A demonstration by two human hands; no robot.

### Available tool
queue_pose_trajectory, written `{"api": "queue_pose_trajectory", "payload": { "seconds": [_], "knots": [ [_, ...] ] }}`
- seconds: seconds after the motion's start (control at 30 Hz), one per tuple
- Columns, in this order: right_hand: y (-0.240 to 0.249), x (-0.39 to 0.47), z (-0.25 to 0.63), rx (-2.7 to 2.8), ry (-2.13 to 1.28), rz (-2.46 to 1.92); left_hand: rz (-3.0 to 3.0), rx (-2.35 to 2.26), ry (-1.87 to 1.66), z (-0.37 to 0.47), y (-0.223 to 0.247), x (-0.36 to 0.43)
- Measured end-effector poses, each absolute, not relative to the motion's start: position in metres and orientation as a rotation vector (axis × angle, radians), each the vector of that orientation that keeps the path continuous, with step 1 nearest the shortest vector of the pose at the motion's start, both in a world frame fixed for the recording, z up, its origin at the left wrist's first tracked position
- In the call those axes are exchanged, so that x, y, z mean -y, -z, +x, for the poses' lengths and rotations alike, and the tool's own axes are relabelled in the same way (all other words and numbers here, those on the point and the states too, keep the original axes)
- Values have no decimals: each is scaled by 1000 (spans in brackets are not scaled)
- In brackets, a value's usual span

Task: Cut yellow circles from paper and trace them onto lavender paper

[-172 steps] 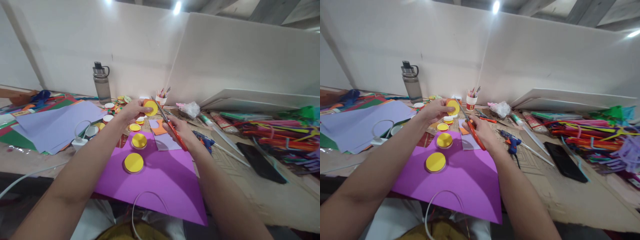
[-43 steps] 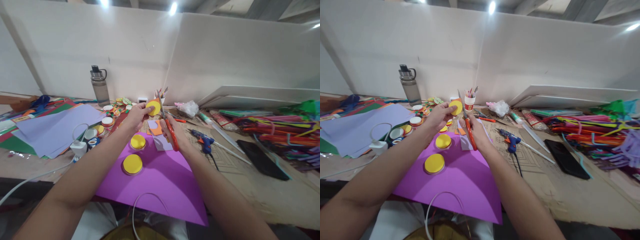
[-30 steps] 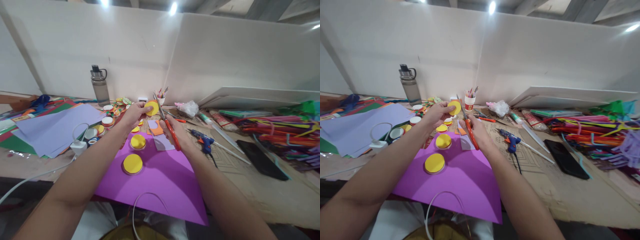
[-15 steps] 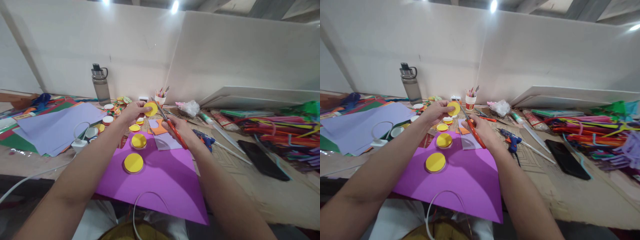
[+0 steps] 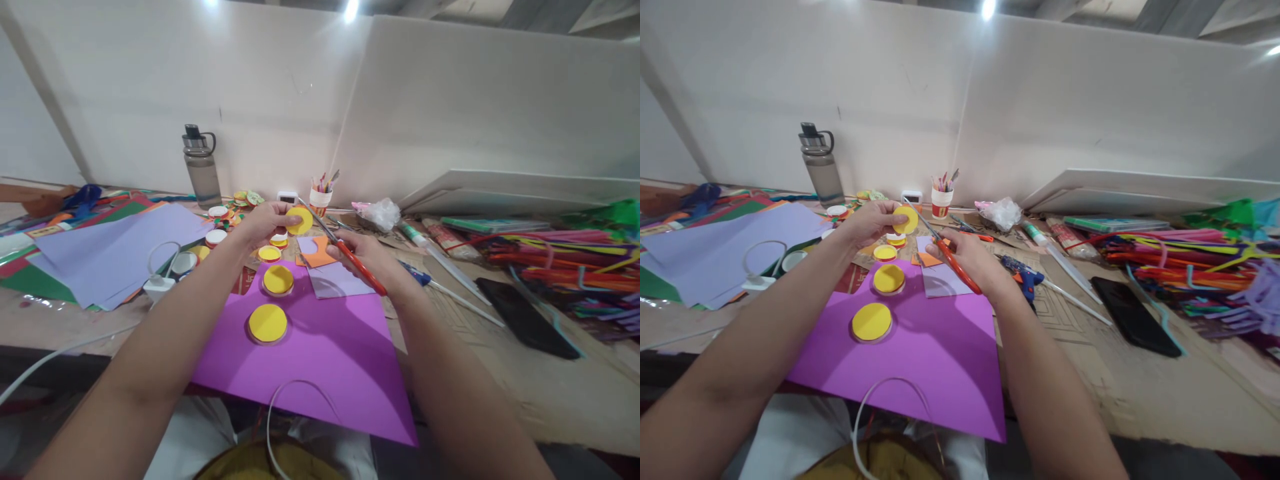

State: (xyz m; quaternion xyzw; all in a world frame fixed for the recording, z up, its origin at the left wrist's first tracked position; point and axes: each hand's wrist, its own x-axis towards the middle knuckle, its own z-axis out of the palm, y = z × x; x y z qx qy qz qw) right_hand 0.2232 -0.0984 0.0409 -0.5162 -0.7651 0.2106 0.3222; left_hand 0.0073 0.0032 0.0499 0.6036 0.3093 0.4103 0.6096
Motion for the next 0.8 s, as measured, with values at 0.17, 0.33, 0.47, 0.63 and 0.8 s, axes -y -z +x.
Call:
{"api": "queue_pose_trajectory", "payload": {
  "seconds": [0.17,0.33,0.47,0.63,0.8],
  "knots": [
    [-43,100,223,1996,-580,-1342,1395,-715,-937,6,-49,-4],
    [-42,98,223,2045,-501,-1354,1423,-719,-916,4,-50,-4],
    [-37,95,223,2068,-466,-1348,1408,-720,-964,5,-48,-5],
    [-27,87,226,1985,-514,-1373,1226,-712,-1100,5,-40,-13],
    [-18,81,222,1542,-603,-1225,1359,-754,-1040,13,-28,-14]
  ]
}}
